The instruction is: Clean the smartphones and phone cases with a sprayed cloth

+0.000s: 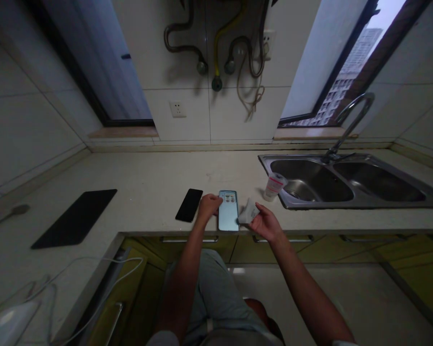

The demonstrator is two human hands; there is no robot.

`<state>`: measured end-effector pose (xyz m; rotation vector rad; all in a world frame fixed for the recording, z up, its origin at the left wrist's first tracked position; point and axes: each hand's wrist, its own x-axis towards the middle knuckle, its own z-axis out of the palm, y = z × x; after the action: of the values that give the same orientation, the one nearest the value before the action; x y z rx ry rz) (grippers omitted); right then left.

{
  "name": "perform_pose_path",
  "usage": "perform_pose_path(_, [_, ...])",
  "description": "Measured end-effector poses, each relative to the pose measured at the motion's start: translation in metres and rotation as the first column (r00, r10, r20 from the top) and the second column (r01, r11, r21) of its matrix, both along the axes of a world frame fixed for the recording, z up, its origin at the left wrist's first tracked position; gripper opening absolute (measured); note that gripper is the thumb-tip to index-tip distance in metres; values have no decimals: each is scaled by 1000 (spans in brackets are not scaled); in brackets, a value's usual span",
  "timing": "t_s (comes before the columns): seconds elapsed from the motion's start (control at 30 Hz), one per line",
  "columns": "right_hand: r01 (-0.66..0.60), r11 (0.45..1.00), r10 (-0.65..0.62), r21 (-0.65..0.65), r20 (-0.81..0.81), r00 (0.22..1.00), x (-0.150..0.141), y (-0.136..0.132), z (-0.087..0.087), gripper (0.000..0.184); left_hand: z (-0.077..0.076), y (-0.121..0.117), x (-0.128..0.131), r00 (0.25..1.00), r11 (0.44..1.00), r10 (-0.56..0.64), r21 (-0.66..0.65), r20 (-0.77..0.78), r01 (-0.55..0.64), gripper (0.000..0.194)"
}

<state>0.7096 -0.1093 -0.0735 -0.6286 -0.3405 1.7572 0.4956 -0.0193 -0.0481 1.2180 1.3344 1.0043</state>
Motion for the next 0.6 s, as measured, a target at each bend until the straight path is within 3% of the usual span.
perform_pose_path(0.07, [-6, 1000, 6, -11, -36, 999, -2, 1, -1, 13, -3, -3, 5, 948, 994, -17, -93, 318, 49, 8])
perform_pose_path(0.17, [-26, 1000, 26, -4, -113, 993, -9, 2, 2, 14, -7, -5, 13, 744, 938, 3, -259, 669, 230, 13])
perform_pose_path(0.27, [-52, 998, 57, 34, -156, 986, -18, 3, 9, 18, -9, -9, 21, 547, 866, 80, -331, 833, 376, 36])
perform_pose_path(0.4, [-28, 999, 34, 40, -153, 988, -21, 1, 21, 24, -6, -18, 29, 260, 871, 107, -217, 960, 441, 51])
perform_pose_path(0.5, [89, 996, -90, -17, -99, 991, -9, 4, 27, 21, -3, -22, 27, 198, 847, 79, -171, 977, 503, 55])
perform_pose_path(0.6, [367, 930, -367, 3, 14, 930, 11, 12, 32, 17, -4, -20, 22, 226, 839, 89, -195, 970, 508, 56])
